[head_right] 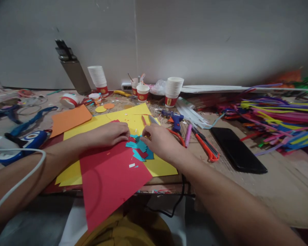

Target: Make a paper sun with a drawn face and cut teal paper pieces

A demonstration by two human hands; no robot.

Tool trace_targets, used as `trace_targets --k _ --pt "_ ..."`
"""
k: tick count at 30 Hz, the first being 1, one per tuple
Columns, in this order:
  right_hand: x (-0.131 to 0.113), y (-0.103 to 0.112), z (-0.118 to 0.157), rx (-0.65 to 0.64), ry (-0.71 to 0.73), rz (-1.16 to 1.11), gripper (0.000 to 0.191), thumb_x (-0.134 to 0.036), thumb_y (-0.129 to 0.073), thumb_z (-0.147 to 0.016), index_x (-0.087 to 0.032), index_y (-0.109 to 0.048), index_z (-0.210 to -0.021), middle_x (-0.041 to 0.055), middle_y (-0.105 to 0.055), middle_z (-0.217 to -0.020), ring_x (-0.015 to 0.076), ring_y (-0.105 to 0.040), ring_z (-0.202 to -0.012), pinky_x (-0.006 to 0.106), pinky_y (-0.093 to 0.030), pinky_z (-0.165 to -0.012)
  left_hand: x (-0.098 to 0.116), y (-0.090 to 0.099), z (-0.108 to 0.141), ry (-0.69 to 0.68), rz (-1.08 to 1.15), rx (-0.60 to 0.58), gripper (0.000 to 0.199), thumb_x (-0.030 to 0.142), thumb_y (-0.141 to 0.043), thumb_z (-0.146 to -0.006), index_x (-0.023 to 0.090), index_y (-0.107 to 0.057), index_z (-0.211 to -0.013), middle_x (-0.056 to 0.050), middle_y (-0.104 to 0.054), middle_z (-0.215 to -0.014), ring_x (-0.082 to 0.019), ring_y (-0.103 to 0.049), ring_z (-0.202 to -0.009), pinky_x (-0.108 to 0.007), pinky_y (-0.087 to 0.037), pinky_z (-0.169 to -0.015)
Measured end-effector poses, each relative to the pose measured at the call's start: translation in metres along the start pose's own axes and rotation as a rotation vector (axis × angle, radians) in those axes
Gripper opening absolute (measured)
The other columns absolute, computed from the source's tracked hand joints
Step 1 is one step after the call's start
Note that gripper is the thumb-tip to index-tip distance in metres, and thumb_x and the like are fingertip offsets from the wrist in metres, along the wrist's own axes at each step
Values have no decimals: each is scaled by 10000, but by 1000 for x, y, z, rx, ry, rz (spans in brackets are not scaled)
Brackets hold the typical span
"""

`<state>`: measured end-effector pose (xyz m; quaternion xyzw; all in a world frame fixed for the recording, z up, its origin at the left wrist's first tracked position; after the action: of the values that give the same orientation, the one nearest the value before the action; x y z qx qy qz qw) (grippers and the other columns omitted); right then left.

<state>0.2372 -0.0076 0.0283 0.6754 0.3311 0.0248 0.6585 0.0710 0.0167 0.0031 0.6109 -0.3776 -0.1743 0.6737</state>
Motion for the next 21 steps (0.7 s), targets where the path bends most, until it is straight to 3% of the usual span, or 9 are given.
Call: trace_targets --k 5,9,12,15,21 --pt "3 3 0 5 -45 -36 121 -240 -577 -864 -168 -665 -822 44 -661 -811 147 -567 -720 266 -387 -609 -1 16 7 19 41 -4 136 240 -470 -896 161 -578 -870 -59 -616 -898 -161 -541 -802 -274 -413 -716" --pt "6 3 1 12 -73 -31 150 -261 -555 -881 -175 -658 -814 39 -661 -794 148 -571 -710 269 -385 -605 -6 40 14 -10 64 45 163 275 -462 -900 167 -571 -845 -48 -607 -875 -151 -533 -797 -263 -401 -726" --pt "8 1 3 17 -77 28 198 -320 -553 -892 -175 -653 -800 56 -663 -814 168 -576 -737 286 -398 -631 -15 50 18 56 71 72 194 311 -454 -903 166 -571 -849 -45 -614 -875 -146 -541 -794 -253 -399 -721" --pt "7 0 5 29 -58 70 226 -379 -570 -885 -179 -650 -816 69 -665 -857 190 -584 -792 304 -416 -679 -27 45 19 122 20 20 190 305 -472 -884 167 -593 -838 -46 -630 -878 -149 -552 -785 -249 -396 -703" --pt "5 0 5 0 -52 74 168 -333 -590 -873 -181 -652 -843 70 -662 -887 188 -591 -811 305 -436 -707 -44 31 19 202 -64 -99 189 318 -522 -847 183 -653 -840 -47 -666 -869 -163 -575 -770 -259 -385 -670"
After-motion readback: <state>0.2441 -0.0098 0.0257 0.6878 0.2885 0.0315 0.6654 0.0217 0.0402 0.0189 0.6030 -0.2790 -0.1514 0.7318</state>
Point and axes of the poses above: each hand's wrist, its own z-axis away from the middle knuckle, its own y-axis out of the back of the hand, x = y × z, the point moved 5 cm from there along -z, towards the middle knuckle
